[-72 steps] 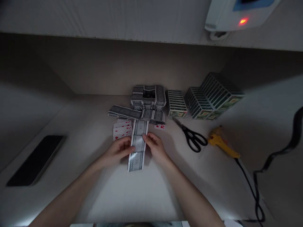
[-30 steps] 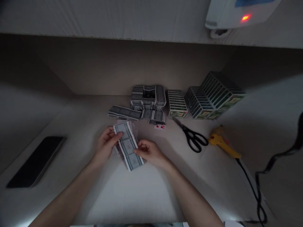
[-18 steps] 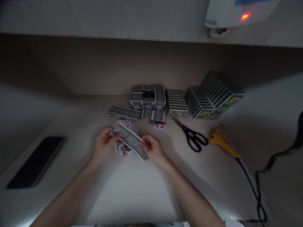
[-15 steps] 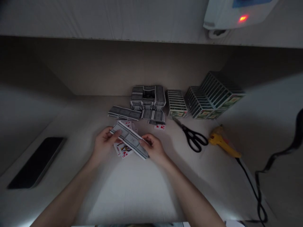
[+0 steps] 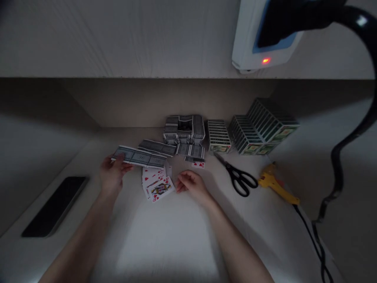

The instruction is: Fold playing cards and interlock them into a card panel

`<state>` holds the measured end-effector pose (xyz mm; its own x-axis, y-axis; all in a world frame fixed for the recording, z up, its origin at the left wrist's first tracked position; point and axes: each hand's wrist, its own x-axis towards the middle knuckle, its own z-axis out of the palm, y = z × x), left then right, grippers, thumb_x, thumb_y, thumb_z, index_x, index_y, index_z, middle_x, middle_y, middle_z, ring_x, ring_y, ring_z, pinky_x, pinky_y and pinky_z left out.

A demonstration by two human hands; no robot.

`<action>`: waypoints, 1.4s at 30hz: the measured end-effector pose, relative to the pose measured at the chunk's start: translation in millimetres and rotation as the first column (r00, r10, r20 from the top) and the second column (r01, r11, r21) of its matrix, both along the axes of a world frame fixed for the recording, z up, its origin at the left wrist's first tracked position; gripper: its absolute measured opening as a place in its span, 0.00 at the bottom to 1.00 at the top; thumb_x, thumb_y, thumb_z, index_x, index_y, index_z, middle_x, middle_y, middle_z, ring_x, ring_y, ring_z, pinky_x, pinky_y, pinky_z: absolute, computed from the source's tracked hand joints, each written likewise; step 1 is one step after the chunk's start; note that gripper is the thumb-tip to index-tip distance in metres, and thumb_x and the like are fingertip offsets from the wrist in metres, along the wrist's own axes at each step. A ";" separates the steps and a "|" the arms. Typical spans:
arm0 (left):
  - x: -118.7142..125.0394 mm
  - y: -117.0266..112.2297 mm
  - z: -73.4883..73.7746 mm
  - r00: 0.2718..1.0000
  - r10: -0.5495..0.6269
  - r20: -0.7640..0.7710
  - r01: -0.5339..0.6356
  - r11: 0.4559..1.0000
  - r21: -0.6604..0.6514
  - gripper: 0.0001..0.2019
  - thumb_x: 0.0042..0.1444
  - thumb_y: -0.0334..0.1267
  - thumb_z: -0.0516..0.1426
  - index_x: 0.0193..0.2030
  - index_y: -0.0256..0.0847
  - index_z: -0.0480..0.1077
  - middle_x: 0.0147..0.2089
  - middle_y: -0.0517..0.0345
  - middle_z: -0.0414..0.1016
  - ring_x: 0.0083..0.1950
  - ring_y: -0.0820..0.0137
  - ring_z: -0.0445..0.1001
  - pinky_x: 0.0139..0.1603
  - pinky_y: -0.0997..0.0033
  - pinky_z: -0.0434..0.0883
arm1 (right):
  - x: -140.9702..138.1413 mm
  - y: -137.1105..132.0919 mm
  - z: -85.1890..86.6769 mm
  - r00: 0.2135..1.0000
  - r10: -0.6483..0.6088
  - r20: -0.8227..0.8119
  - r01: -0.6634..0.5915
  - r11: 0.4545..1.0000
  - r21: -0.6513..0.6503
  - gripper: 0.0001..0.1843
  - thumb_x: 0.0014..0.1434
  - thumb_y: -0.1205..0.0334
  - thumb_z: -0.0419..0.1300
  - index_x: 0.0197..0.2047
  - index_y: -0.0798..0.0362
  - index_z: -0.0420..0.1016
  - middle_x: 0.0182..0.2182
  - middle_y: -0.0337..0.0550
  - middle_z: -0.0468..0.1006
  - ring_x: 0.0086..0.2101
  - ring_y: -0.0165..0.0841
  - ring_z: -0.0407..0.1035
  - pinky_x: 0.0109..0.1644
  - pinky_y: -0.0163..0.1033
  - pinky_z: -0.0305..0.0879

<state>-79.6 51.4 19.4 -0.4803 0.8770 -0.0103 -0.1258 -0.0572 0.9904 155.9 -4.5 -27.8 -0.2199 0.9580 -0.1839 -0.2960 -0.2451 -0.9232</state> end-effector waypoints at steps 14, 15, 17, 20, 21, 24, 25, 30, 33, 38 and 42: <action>22.0 77.4 -25.4 0.951 -0.094 -0.294 0.042 0.983 -0.181 0.13 0.53 0.37 0.50 0.45 0.34 0.60 0.24 0.56 0.71 0.22 0.70 0.73 0.24 0.71 0.72 | -0.8 3.8 -2.6 0.999 -0.010 -0.033 0.010 1.000 -0.026 0.16 0.45 0.50 0.62 0.30 0.54 0.68 0.23 0.38 0.74 0.20 0.27 0.68 0.25 0.34 0.66; 23.3 80.9 -26.7 0.939 -0.106 -0.328 0.043 0.980 -0.192 0.14 0.53 0.38 0.50 0.46 0.33 0.60 0.24 0.56 0.71 0.22 0.69 0.74 0.24 0.70 0.71 | -1.0 3.8 -2.0 0.999 -0.012 -0.034 0.011 1.000 -0.026 0.16 0.45 0.50 0.62 0.30 0.54 0.68 0.23 0.37 0.74 0.20 0.27 0.68 0.26 0.34 0.66; 24.1 84.5 -26.9 0.910 -0.122 -0.397 0.041 0.978 -0.205 0.17 0.52 0.40 0.51 0.47 0.34 0.60 0.23 0.55 0.72 0.23 0.67 0.74 0.24 0.70 0.70 | -1.2 4.0 -1.1 0.999 -0.011 -0.034 0.010 1.000 -0.025 0.16 0.45 0.50 0.62 0.30 0.54 0.68 0.23 0.37 0.74 0.20 0.27 0.68 0.26 0.34 0.66; 20.6 85.0 -23.7 0.847 -0.091 -0.524 -0.017 0.980 -0.197 0.19 0.48 0.43 0.55 0.45 0.35 0.63 0.26 0.51 0.73 0.30 0.62 0.75 0.28 0.67 0.69 | -0.7 4.2 -0.6 1.000 -0.003 -0.028 0.002 1.000 -0.023 0.16 0.45 0.50 0.62 0.30 0.54 0.68 0.23 0.38 0.74 0.20 0.27 0.68 0.26 0.34 0.65; 18.6 84.9 -22.8 0.798 -0.075 -0.598 -0.045 0.982 -0.183 0.19 0.47 0.44 0.56 0.45 0.36 0.63 0.28 0.50 0.74 0.33 0.60 0.74 0.30 0.67 0.68 | -0.5 4.2 -0.6 1.000 0.000 -0.026 -0.001 1.000 -0.023 0.16 0.45 0.50 0.62 0.30 0.54 0.67 0.23 0.38 0.74 0.20 0.27 0.68 0.26 0.34 0.65; 11.3 84.5 -22.4 0.627 -0.063 -0.777 -0.083 0.986 -0.147 0.23 0.47 0.47 0.55 0.47 0.36 0.62 0.29 0.51 0.73 0.34 0.61 0.73 0.30 0.68 0.65 | -0.1 4.1 -0.2 1.000 0.001 -0.007 -0.001 1.000 -0.026 0.15 0.46 0.51 0.61 0.30 0.54 0.67 0.23 0.38 0.74 0.20 0.27 0.68 0.26 0.34 0.65; 9.1 83.3 -23.0 0.597 -0.071 -0.799 -0.079 0.986 -0.146 0.25 0.47 0.48 0.54 0.49 0.35 0.60 0.27 0.53 0.71 0.31 0.62 0.72 0.29 0.69 0.64 | -0.2 4.0 -0.1 1.000 0.002 0.000 -0.002 1.000 -0.024 0.15 0.46 0.51 0.61 0.30 0.54 0.67 0.23 0.38 0.74 0.20 0.27 0.68 0.25 0.34 0.65; 9.8 53.6 -20.6 0.601 -0.088 -0.795 -0.036 0.990 -0.137 0.22 0.48 0.45 0.54 0.48 0.34 0.60 0.22 0.62 0.65 0.24 0.70 0.67 0.23 0.74 0.59 | -1.9 4.2 -4.2 0.997 -0.019 0.071 0.017 0.999 0.030 0.15 0.48 0.50 0.59 0.31 0.53 0.66 0.23 0.38 0.73 0.20 0.27 0.67 0.24 0.34 0.64; 23.8 16.3 -10.4 0.519 -0.344 -0.782 0.293 0.932 -0.215 0.13 0.52 0.43 0.49 0.39 0.39 0.66 0.22 0.63 0.63 0.24 0.73 0.65 0.24 0.76 0.59 | -3.3 5.6 -11.6 0.943 -0.200 0.267 0.161 0.973 0.163 0.14 0.50 0.50 0.57 0.31 0.53 0.67 0.19 0.35 0.70 0.17 0.26 0.62 0.20 0.32 0.59; 52.9 -33.1 0.5 0.020 -0.567 -0.823 0.562 0.688 -0.460 0.23 0.40 0.43 0.60 0.46 0.43 0.66 0.42 0.54 0.69 0.45 0.63 0.66 0.43 0.67 0.63 | -2.8 6.7 -18.0 0.827 -0.335 0.452 0.181 0.919 0.351 0.13 0.52 0.52 0.54 0.32 0.53 0.69 0.19 0.37 0.69 0.19 0.27 0.62 0.20 0.31 0.57; 62.6 -42.1 -8.9 -0.046 -0.600 -0.798 0.406 0.719 -0.564 0.31 0.36 0.39 0.63 0.51 0.44 0.64 0.48 0.50 0.65 0.50 0.57 0.61 0.48 0.61 0.61 | -2.3 6.6 -16.6 0.815 -0.319 0.484 0.139 0.918 0.371 0.12 0.53 0.53 0.52 0.32 0.53 0.69 0.19 0.37 0.69 0.18 0.27 0.61 0.20 0.31 0.57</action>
<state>-17.0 9.2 10.5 0.3686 0.9226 -0.1134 0.8866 -0.3123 0.3411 153.6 2.1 -44.4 0.0572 0.9930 0.1031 0.2444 0.0862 -0.9658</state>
